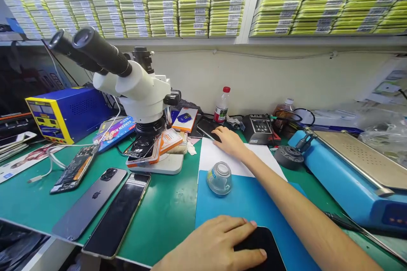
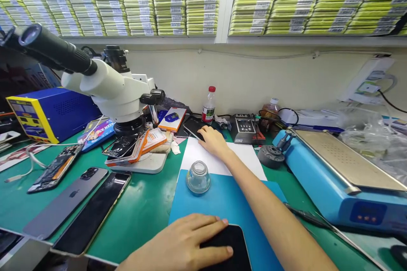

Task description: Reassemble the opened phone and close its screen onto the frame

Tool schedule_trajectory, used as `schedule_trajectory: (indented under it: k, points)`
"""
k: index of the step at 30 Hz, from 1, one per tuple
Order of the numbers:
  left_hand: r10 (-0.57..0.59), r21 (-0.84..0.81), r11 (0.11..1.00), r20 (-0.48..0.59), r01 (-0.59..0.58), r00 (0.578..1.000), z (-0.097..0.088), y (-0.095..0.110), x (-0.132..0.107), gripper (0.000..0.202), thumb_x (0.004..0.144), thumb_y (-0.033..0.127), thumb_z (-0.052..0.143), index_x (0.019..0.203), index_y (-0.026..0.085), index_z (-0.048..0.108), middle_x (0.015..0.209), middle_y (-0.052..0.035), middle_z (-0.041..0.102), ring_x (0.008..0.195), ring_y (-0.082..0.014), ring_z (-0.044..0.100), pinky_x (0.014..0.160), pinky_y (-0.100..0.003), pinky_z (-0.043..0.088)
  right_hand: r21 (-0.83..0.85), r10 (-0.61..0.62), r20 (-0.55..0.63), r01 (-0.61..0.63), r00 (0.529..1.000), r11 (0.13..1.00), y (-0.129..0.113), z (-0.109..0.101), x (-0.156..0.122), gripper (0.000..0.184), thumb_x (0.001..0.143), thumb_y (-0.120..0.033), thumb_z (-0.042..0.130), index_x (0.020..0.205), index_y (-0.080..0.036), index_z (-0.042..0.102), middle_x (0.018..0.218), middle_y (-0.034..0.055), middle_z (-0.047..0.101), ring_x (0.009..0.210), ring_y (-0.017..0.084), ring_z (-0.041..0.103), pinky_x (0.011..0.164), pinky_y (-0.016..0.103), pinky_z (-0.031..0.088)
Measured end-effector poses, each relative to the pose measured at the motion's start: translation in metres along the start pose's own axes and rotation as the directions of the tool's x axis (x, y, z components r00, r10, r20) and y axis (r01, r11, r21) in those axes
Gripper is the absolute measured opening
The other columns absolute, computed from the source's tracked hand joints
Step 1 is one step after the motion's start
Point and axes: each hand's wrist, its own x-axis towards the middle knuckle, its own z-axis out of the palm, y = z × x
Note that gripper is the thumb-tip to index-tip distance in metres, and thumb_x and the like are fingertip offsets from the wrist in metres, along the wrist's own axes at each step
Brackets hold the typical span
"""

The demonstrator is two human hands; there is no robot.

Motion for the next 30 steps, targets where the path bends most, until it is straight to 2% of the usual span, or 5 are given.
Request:
schedule_trajectory:
  k: [12,16,20,24,30]
  points:
    - [-0.036,0.052,0.998,-0.055,0.039,0.998,0.016,0.000,-0.004,0.044,0.117,0.048,0.049,0.155,0.026,0.058,0.162,-0.0082,0.061,0.142,-0.0211,0.063,0.109,-0.030,0.054,-0.076,0.236,-0.031,-0.237,0.971,0.968,0.011,0.021,0.024,0.037,0.108,-0.044,0.068,0.137,-0.021,0.068,0.142,0.0121,0.066,0.122,0.024,0.068,0.104,0.047,0.062]
    - [-0.068,-0.064,0.996,-0.025,0.067,0.997,0.009,0.002,-0.002,0.052,0.109,0.045,0.065,0.155,0.023,0.056,0.166,-0.0106,0.057,0.147,-0.0244,0.059,0.115,-0.033,0.052,-0.025,0.265,-0.020,-0.266,0.964,0.964,0.003,0.015,0.033,0.038,0.108,-0.044,0.069,0.137,-0.020,0.067,0.140,0.0119,0.067,0.120,0.024,0.069,0.103,0.046,0.062]
    - [-0.245,-0.250,0.937,0.027,0.244,0.969,0.000,0.007,-0.003,0.063,0.098,0.050,0.079,0.153,0.029,0.058,0.161,-0.0040,0.061,0.138,-0.0258,0.064,0.115,-0.040,0.055,0.079,0.238,0.000,-0.237,0.971,0.968,0.004,-0.006,0.028,0.039,0.108,-0.044,0.069,0.139,-0.019,0.067,0.141,0.0121,0.066,0.121,0.025,0.069,0.104,0.047,0.062]
    - [-0.340,-0.312,0.884,0.081,0.348,0.937,-0.008,0.011,-0.007,0.056,0.101,0.058,0.076,0.149,0.032,0.061,0.158,-0.0034,0.064,0.138,-0.0255,0.063,0.116,-0.044,0.056,0.190,0.271,-0.020,-0.262,0.962,0.946,0.009,-0.045,-0.031,0.040,0.108,-0.043,0.069,0.140,-0.020,0.066,0.143,0.0124,0.066,0.122,0.025,0.069,0.105,0.048,0.062]
    - [-0.321,-0.351,0.872,0.121,0.342,0.940,-0.003,0.013,-0.012,0.041,0.111,0.042,0.062,0.149,0.027,0.062,0.166,-0.0091,0.057,0.152,-0.0333,0.053,0.121,-0.058,0.053,0.218,0.470,-0.147,-0.435,0.870,0.874,-0.005,-0.114,-0.218,0.043,0.114,-0.051,0.053,0.150,-0.032,0.065,0.135,0.0076,0.076,0.116,0.025,0.076,0.094,0.039,0.065]
